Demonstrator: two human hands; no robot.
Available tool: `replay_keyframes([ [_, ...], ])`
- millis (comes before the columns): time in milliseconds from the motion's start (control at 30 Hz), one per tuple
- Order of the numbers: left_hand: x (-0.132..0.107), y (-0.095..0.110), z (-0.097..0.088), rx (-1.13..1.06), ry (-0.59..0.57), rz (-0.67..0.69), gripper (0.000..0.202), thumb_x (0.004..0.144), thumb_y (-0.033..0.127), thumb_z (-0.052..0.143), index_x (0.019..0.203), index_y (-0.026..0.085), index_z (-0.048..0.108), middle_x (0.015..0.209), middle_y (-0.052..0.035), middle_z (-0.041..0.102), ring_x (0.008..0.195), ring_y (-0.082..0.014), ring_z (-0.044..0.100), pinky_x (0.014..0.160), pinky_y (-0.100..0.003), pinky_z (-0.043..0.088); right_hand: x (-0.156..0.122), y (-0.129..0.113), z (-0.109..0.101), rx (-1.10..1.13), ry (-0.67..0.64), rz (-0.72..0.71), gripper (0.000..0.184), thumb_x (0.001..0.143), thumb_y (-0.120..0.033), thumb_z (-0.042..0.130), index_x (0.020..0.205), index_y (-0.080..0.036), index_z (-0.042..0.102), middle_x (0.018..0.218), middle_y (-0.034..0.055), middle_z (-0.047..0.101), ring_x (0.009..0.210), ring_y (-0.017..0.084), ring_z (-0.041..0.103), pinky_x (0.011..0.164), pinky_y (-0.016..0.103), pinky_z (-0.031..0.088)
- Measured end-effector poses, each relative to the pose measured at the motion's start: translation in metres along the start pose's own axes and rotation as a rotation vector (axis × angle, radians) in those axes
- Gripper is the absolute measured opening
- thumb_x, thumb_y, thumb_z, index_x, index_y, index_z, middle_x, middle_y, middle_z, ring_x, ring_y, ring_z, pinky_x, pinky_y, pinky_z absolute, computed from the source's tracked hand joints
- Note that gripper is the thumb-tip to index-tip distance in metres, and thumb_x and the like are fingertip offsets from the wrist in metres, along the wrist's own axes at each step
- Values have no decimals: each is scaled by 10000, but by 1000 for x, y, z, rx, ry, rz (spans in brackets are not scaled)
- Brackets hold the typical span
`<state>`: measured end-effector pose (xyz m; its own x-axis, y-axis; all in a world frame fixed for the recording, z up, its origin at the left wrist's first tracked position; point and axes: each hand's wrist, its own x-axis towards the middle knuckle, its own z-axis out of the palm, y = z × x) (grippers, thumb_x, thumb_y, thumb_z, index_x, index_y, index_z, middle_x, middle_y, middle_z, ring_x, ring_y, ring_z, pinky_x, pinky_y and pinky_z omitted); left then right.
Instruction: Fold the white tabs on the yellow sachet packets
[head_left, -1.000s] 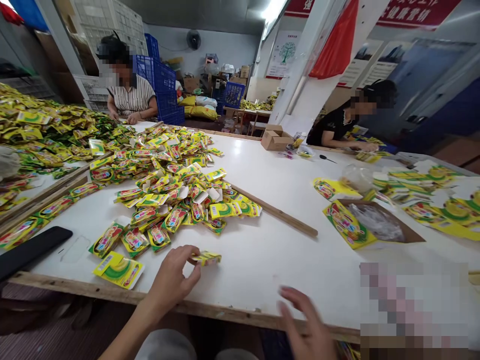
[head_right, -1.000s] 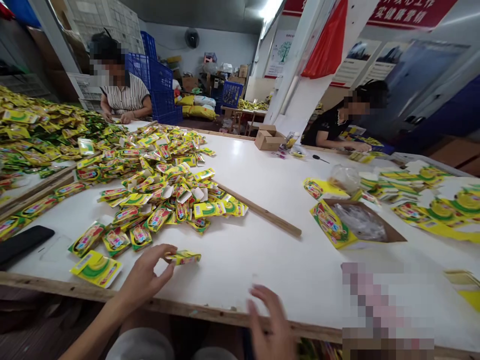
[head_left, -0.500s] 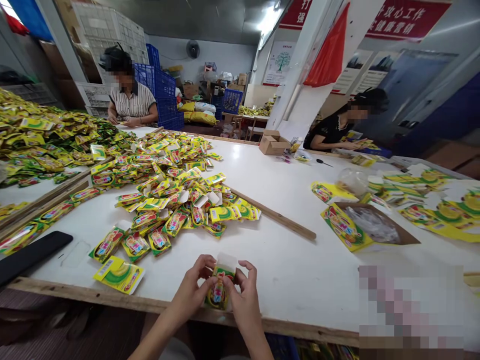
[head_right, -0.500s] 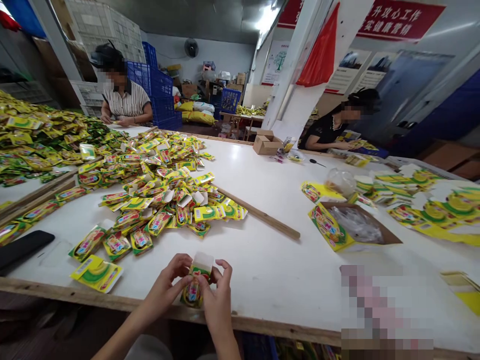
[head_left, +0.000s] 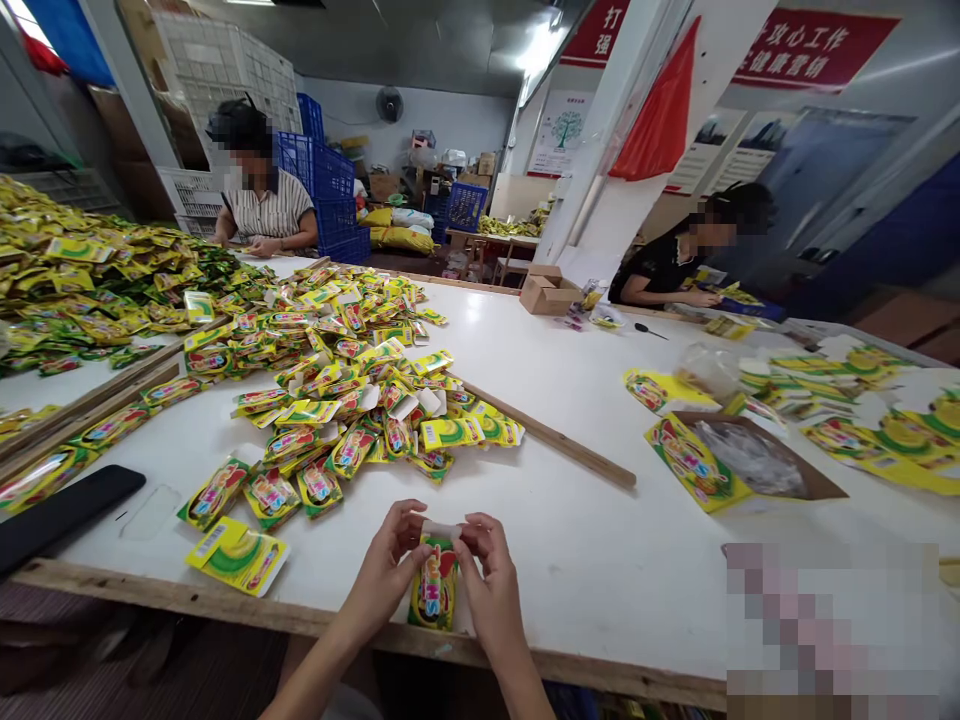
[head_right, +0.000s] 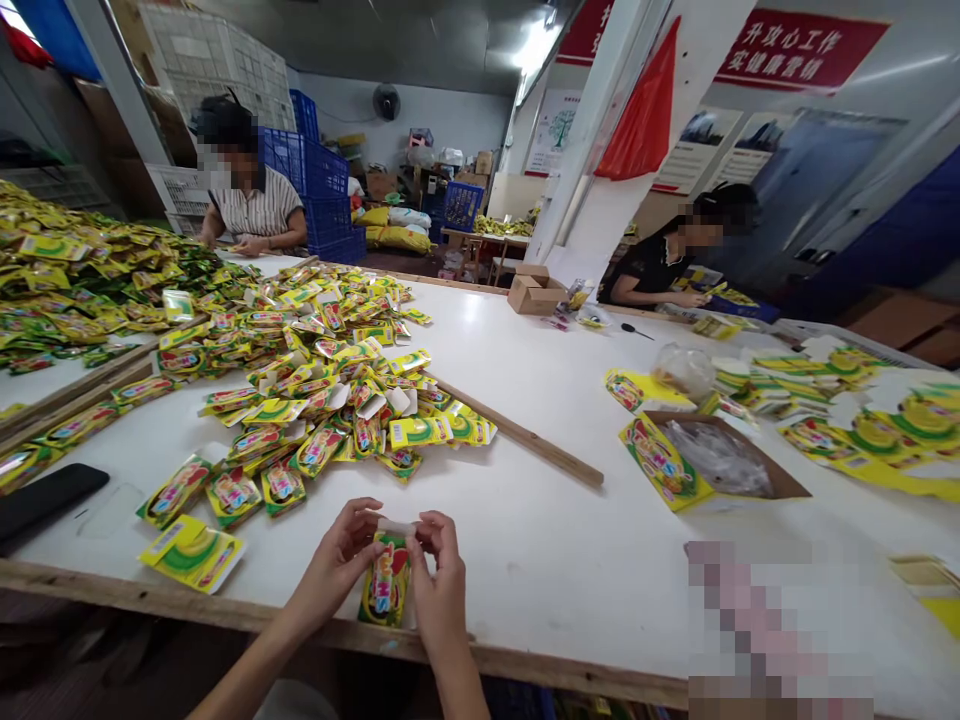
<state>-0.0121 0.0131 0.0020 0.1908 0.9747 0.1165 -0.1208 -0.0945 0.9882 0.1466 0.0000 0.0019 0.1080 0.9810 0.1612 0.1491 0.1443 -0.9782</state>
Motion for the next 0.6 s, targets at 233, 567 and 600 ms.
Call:
replay_keyframes([
  [233,-2,12,1,181,9,4,193,851,340,599,888,171,684,879,-59,656,844,-204,620,761,-292,494,-3,-13,-1,-60,-88,-93,168,859,-336,613,879,-193,699,922,63,690,871,208,638,768,283,512],
  [567,8,7,7,67,122,-142,187,781,329,673,826,148,674,676,-4,638,614,-146,563,593,-235,437,9,-15,3,-116,-60,42,216,847,-380,601,785,-179,650,711,28,664,669,179,595,625,251,487],
  [600,8,6,6,62,109,-140,192,791,336,666,826,148,676,691,-11,645,633,-152,575,607,-240,446,8,-14,2,-111,-65,48,223,849,-386,600,778,-180,648,709,26,663,672,180,598,632,252,487],
])
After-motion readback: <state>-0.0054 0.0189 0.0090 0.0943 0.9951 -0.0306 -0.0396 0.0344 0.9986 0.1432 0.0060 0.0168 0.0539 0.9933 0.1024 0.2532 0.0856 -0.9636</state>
